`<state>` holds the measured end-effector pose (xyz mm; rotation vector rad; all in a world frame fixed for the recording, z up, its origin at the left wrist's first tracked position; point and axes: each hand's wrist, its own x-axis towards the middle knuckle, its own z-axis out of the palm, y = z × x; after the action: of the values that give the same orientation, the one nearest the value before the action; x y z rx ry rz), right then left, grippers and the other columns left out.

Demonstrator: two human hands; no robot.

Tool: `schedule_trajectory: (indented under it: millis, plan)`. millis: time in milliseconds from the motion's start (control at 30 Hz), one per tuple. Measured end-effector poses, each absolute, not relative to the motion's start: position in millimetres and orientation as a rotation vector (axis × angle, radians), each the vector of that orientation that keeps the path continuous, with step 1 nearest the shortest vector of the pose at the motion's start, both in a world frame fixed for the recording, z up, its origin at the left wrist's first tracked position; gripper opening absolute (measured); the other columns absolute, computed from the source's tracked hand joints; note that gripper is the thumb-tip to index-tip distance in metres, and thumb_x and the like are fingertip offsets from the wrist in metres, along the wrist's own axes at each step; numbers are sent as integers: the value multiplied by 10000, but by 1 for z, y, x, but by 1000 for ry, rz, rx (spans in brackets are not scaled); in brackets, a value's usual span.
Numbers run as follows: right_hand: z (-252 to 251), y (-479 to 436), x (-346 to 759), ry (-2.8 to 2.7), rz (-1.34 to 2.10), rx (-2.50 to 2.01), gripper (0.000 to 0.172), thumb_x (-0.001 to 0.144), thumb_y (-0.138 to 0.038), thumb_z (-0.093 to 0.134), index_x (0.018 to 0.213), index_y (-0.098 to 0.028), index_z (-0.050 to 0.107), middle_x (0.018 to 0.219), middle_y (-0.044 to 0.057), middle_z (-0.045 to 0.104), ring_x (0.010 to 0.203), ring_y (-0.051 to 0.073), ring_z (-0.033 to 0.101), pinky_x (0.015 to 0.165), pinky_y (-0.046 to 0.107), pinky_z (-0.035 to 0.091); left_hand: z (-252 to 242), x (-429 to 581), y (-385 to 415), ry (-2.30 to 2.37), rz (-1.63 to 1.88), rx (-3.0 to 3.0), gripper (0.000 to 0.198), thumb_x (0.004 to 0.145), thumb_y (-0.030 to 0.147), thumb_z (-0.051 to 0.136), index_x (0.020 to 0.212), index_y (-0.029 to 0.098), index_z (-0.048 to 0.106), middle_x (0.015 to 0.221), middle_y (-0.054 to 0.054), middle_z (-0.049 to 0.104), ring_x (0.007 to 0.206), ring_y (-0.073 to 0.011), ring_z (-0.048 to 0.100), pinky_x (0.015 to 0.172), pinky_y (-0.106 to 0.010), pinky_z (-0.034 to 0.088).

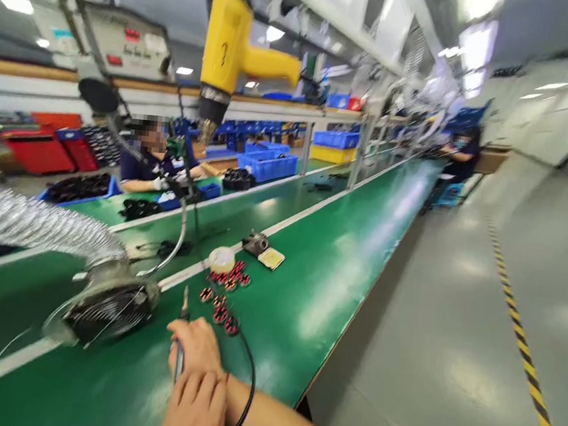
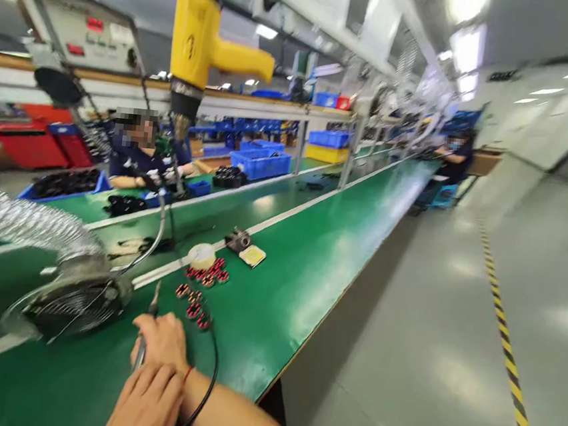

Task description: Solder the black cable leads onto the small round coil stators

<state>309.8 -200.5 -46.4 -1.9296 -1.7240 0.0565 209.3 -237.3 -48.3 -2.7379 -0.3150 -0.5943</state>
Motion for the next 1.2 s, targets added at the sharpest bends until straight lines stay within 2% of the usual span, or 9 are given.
schedule_trajectory:
  millis: [167,267,367,467,567,667,800,1000,1200]
  plan:
    - [-53,-205,303,-1717,184,-1876,385,893,-170,469,1264,-229,555,1005,60,699,967,222,566,810,343,435,-32,200,-264,-615,-689,-2971,217,863,95,425,836,174,625,755,-52,644,643,-176,604,602,-322,557]
    - [-55,-205,302,-1757,193,-1861,374,908,-192,473,1272,-220,557,965,81,677,944,236,536,801,359,412,-29,196,-269,-810,-814,-2854,260,901,172,424,1089,127,598,1029,-135,659,926,-242,623,763,-376,566]
    - [-55,-208,302,-1788,147,-1860,364,913,-209,485,1269,-225,561,920,77,662,921,238,516,774,356,395,-29,195,-270,-803,-849,-2808,190,890,180,464,984,125,620,1059,-139,651,1088,-285,564,901,-429,527]
    - [-54,-211,302,-1779,81,-1874,349,934,-221,456,1269,-221,553,938,76,651,926,240,500,782,364,379,-32,194,-272,-544,-858,-2966,183,886,138,457,764,165,591,797,-61,648,863,-207,607,848,-369,533]
    - [-53,-213,303,-1772,35,-1875,346,941,-226,445,1271,-207,544,943,76,642,929,241,489,786,368,369,-36,190,-275,-429,-879,-3035,189,907,159,428,880,152,616,775,-47,649,692,-163,575,674,-308,520]
    - [-53,-213,302,-1800,14,-1852,335,940,-228,452,1259,-214,552,916,67,640,912,236,488,775,362,366,-36,188,-276,-613,-901,-2916,271,908,213,456,1106,97,600,1020,-130,669,920,-237,606,767,-359,527]
    - [-55,-214,298,-1833,1,-1831,330,933,-219,462,1247,-220,561,883,58,637,892,234,488,761,358,364,-33,188,-275,-700,-874,-2854,245,883,203,482,1043,90,628,1078,-158,661,1110,-316,557,903,-441,496]
    - [-51,-217,298,-1824,-75,-1811,337,942,-230,443,1260,-212,552,884,60,625,893,233,481,767,358,362,-36,185,-278,-344,-882,-3027,179,887,145,466,922,127,641,780,-45,681,714,-162,586,771,-319,503]
    - [-49,-217,297,-1906,-50,-1827,312,948,-219,434,1231,-214,564,863,56,632,887,230,489,765,353,370,-41,182,-277,-698,-844,-2866,338,877,231,540,1190,125,612,1202,-113,678,1162,-279,536,1018,-411,367]
